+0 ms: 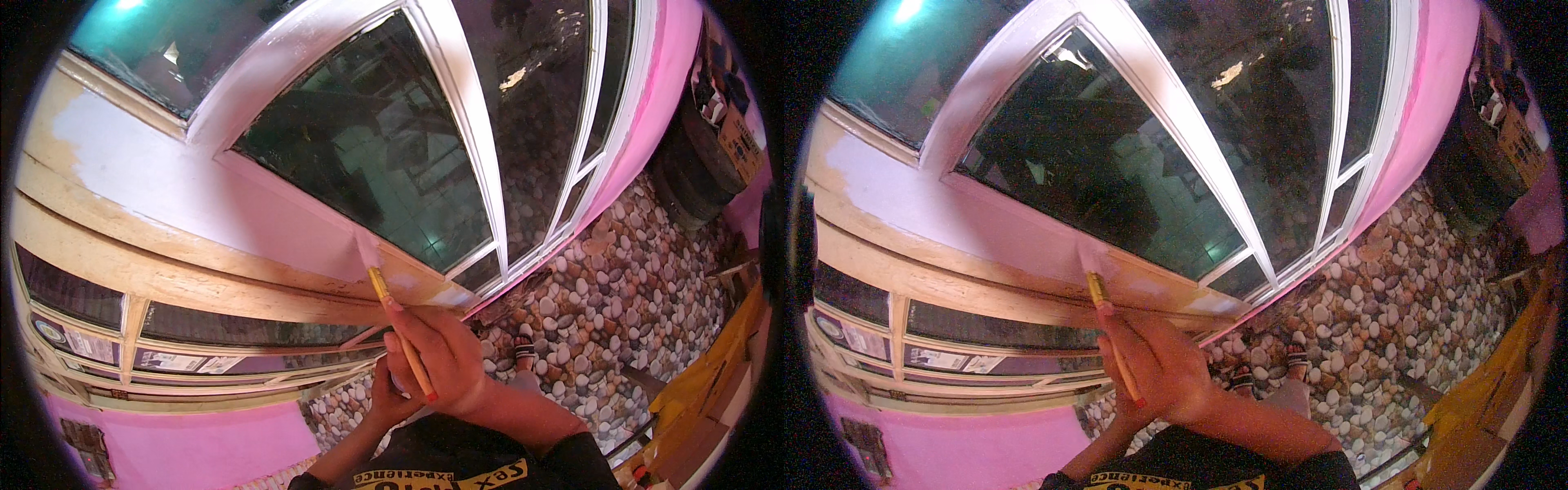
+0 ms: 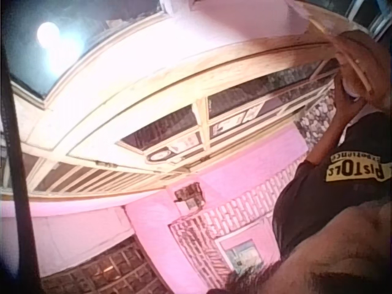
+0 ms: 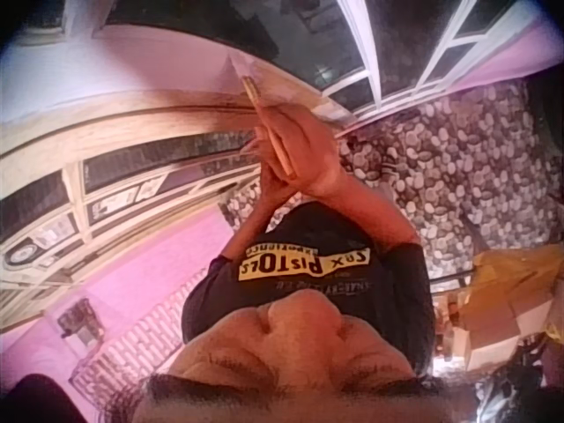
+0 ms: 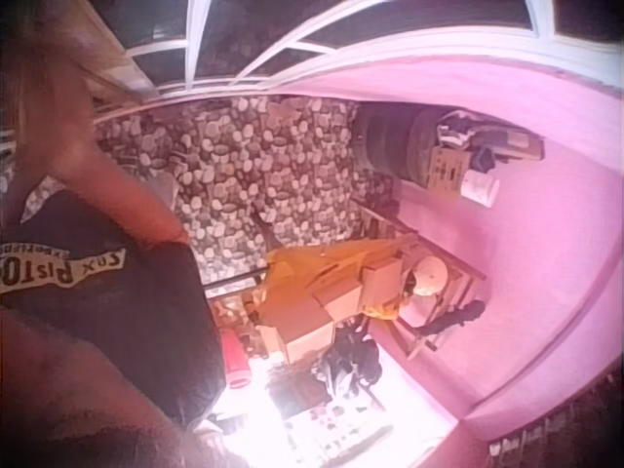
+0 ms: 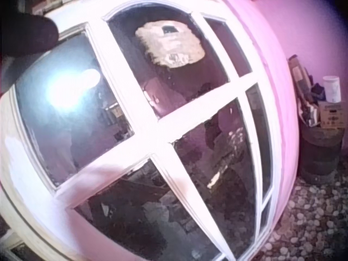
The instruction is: The person paints the wooden frame of a glass door using a brush and a small container of white paint.
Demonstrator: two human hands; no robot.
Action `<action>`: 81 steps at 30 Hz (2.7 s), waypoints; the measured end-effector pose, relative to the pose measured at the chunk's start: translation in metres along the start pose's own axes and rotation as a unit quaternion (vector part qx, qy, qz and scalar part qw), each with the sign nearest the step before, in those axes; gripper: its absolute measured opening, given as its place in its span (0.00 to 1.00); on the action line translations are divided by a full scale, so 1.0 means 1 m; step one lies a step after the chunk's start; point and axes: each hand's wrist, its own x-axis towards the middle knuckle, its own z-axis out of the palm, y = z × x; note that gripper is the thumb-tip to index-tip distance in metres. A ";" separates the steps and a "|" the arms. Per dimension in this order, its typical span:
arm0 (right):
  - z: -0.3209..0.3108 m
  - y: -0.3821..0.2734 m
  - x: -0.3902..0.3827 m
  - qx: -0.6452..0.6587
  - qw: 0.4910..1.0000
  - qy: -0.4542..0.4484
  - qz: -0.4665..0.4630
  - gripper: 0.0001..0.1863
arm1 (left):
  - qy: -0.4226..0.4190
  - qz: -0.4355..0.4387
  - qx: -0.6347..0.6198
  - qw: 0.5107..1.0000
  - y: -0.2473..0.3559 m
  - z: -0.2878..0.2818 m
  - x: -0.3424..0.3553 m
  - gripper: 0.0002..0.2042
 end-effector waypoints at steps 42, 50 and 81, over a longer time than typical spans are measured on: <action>-0.017 0.027 -0.051 -0.073 0.994 -0.053 0.069 0.17 | -0.025 0.004 -0.165 0.986 0.007 -0.003 0.014 0.41; -0.005 0.024 -0.041 -0.023 0.999 -0.030 0.032 0.19 | -0.024 -0.027 -0.128 0.991 0.007 -0.006 0.009 0.40; -0.007 0.022 -0.055 -0.103 0.989 -0.067 0.079 0.18 | -0.010 -0.028 -0.236 0.971 -0.002 0.003 0.002 0.38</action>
